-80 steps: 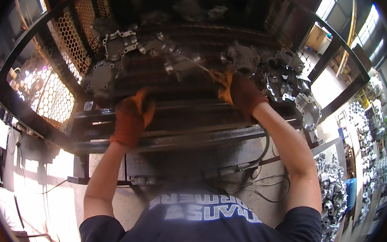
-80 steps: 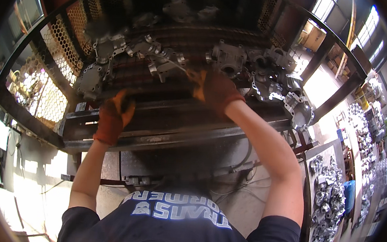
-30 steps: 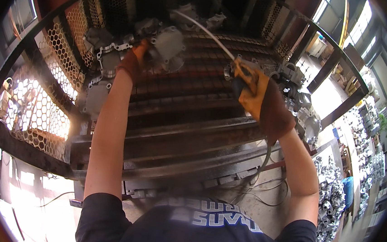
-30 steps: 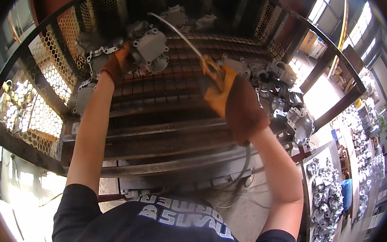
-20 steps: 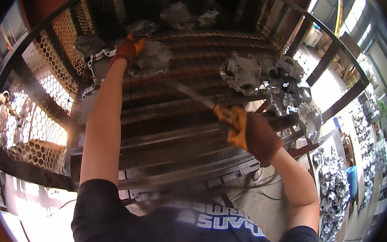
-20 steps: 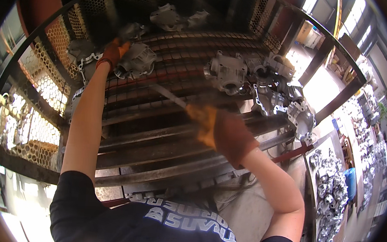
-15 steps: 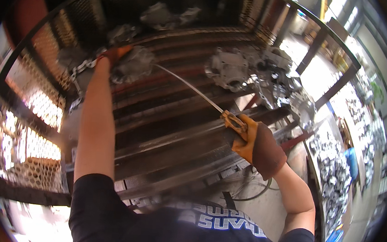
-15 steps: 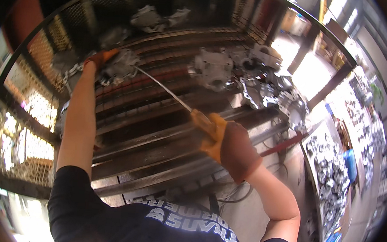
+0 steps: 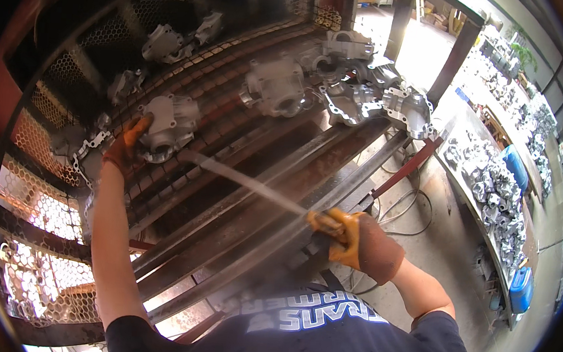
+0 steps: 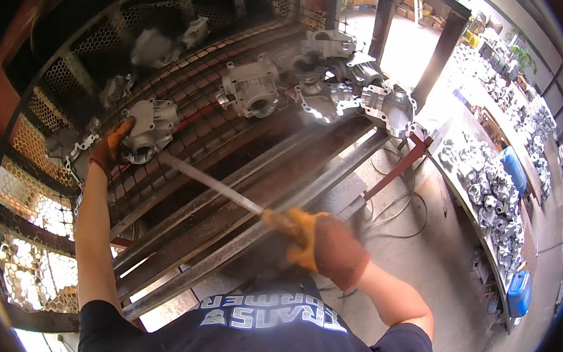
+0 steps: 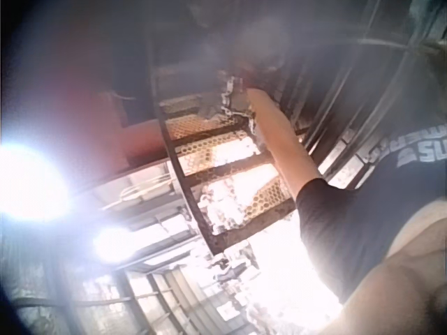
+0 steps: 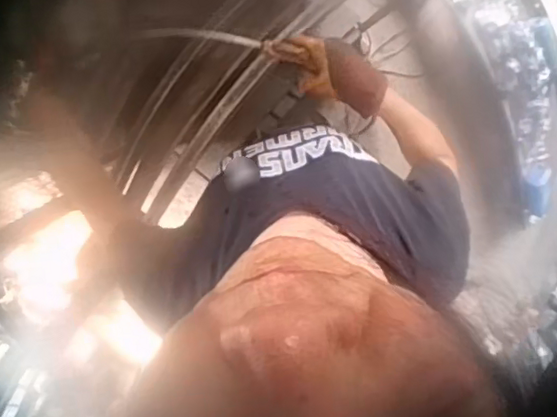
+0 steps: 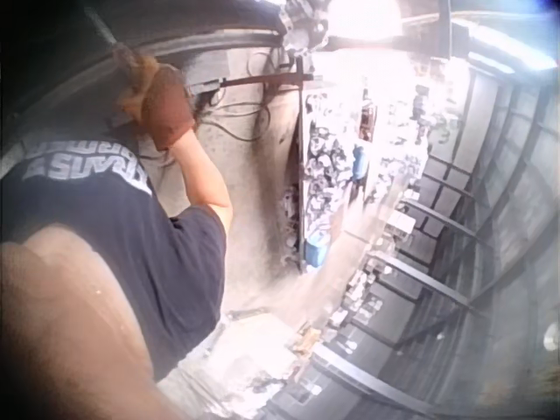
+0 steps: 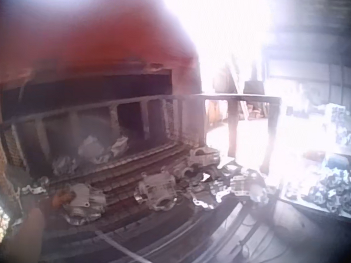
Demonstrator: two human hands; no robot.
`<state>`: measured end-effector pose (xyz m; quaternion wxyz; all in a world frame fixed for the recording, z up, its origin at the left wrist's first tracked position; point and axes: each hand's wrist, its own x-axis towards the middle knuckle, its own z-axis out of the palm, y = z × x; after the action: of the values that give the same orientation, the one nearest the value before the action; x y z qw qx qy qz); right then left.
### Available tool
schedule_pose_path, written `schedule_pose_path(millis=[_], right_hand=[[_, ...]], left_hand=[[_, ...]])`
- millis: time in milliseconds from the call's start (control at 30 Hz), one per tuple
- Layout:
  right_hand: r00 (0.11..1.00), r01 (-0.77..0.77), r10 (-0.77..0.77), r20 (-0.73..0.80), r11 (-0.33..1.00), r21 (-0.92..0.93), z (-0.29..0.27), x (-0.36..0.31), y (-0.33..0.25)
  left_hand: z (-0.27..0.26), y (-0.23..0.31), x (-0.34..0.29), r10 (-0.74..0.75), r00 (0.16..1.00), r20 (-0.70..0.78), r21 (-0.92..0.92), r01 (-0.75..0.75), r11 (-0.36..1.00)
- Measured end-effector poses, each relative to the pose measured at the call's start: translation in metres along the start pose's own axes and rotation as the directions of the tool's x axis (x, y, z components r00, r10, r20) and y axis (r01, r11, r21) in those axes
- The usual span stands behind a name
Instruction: The person uses a compressed air wand to blow debris off several metal castings on a metal rack, then picks up and places a pair of castings onto a nearby table.
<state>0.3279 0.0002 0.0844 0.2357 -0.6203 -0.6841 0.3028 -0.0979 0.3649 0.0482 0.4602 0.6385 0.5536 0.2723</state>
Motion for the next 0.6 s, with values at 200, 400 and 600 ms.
schedule_pose_path(millis=[200,400,600], right_hand=[[0.974,-0.131,0.134,-0.185,0.991,0.026,-0.008,0.002,0.005],[0.977,-0.028,0.062,-0.204,0.986,0.164,0.0,-0.037,0.036],[0.968,-0.015,0.062,-0.245,0.982,0.191,0.006,-0.066,0.05]], left_hand=[[0.061,0.043,-0.025,0.16,0.981,-0.107,-0.328,-0.187,0.926],[0.034,-0.034,0.006,0.45,0.893,-0.001,-0.089,-0.448,0.89],[0.048,-0.004,-0.02,0.354,0.908,-0.223,0.795,-0.04,0.605]])
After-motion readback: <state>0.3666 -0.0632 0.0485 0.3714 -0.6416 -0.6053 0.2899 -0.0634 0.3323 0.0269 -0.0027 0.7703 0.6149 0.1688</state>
